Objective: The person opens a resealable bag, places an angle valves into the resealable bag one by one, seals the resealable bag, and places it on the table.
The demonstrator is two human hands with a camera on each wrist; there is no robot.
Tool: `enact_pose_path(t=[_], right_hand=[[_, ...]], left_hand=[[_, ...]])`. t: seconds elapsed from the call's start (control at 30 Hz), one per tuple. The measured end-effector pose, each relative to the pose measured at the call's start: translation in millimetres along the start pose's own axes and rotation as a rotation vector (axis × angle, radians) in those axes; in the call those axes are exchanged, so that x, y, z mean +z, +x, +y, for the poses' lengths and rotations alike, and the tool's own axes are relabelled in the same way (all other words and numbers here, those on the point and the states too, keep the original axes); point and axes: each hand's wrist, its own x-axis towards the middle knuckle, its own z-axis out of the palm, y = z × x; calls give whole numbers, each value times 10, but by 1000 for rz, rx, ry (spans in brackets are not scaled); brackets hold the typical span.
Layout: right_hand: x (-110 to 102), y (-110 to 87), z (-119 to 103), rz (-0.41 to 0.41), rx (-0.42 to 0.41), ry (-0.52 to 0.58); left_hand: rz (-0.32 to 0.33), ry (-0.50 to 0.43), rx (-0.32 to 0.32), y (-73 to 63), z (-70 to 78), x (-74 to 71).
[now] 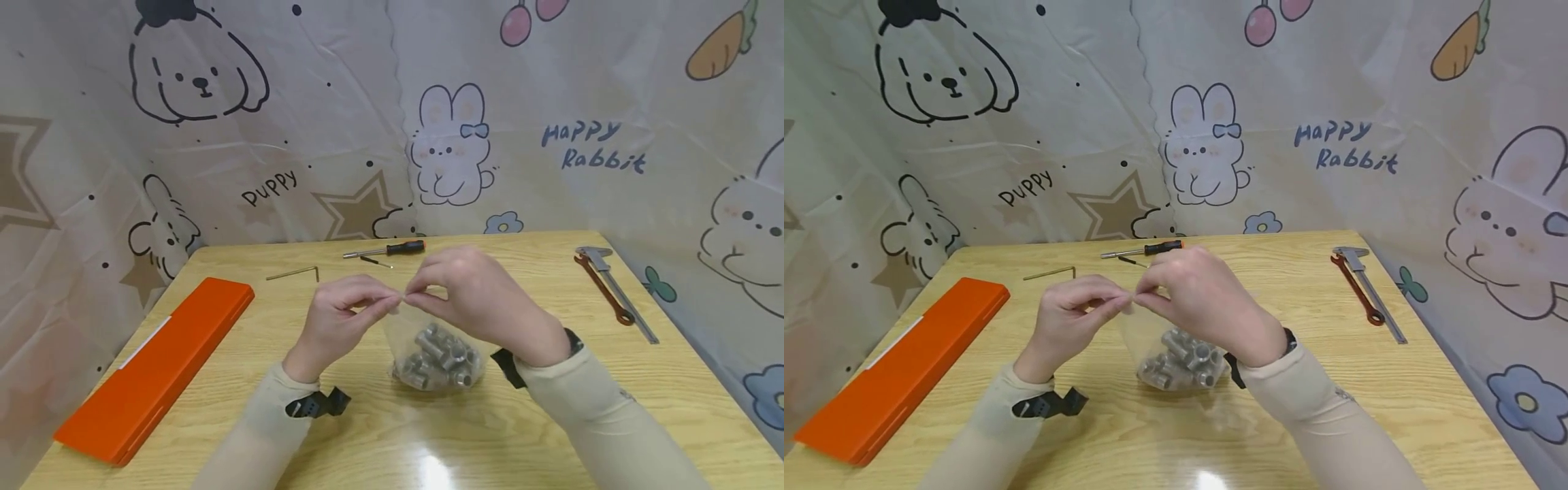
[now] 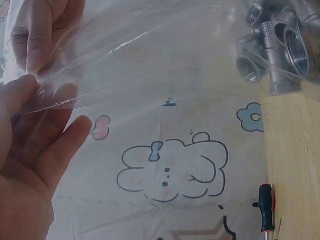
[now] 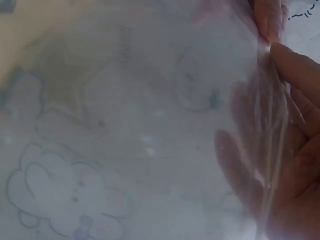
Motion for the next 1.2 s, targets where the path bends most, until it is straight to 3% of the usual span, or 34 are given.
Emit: enact_pose_path(t=[0.23,0.6,0.87,1.2], right_hand=[[21,-20,46,-29,40,72],[-4,-61,103,-39,19,119],[-52,-102,155,-49,87,76],[-78,-94,141,-58,45,72]], left_hand=[[-14,15,-34,10,-4,-13],[-49,13,31,28,16,-41],[-22,39,-48,1,29,-54],[-22,40,-56,-14,48,-65]])
